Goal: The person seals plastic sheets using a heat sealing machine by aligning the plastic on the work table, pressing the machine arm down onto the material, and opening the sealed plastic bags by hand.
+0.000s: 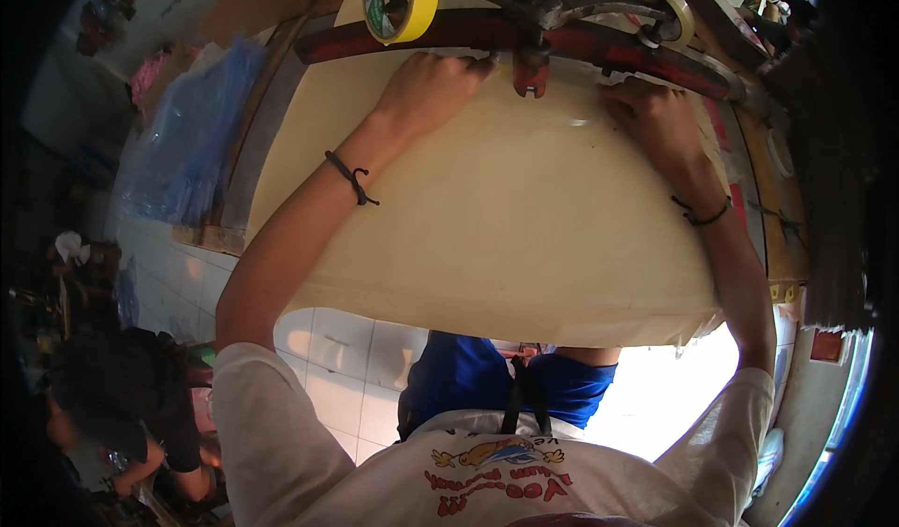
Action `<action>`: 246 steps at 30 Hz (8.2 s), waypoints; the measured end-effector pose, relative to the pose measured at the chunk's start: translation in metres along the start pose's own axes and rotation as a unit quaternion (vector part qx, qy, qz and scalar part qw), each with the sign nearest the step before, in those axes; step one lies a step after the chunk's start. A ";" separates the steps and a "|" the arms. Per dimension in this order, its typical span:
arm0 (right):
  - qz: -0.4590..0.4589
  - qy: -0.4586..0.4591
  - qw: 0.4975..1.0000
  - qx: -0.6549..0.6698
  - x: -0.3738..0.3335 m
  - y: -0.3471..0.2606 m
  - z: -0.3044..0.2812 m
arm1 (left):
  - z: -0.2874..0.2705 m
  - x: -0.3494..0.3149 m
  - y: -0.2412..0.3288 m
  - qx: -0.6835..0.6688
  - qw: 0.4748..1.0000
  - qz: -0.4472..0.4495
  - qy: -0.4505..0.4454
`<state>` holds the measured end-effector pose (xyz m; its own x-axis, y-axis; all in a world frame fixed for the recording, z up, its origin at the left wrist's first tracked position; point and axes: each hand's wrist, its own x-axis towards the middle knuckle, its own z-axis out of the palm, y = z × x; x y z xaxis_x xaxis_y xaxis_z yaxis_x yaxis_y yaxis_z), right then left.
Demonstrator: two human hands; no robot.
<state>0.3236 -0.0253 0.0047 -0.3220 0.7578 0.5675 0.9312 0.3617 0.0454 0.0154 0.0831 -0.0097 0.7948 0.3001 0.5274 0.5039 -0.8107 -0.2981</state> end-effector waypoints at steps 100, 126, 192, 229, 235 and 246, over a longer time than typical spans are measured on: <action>-0.071 -0.144 0.973 0.168 0.018 -0.061 -0.012 | -0.088 -0.072 0.127 -0.140 0.937 -0.319 0.020; -0.198 -0.141 0.926 0.290 0.001 -0.073 -0.027 | -0.089 -0.097 0.280 -0.067 0.919 -0.386 0.049; -0.008 -0.312 0.500 0.808 -0.025 -0.091 -0.033 | -0.095 -0.061 0.291 -0.462 0.863 -0.203 0.018; 0.084 -0.015 0.872 0.483 -0.001 -0.089 -0.071 | -0.105 -0.063 0.291 -0.352 0.895 -0.274 0.026; 0.076 0.050 0.939 0.332 0.007 -0.078 -0.088 | -0.112 -0.069 0.279 -0.349 0.892 -0.285 0.031; -0.049 0.173 0.948 0.262 0.006 -0.072 -0.072 | -0.128 -0.084 0.251 -0.407 0.872 -0.206 0.179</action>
<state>0.2671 -0.0858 0.0647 -0.2427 0.5167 0.8210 0.6575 0.7099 -0.2524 0.0317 -0.2103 -0.0273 0.3738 0.5922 0.7139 0.1984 -0.8029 0.5622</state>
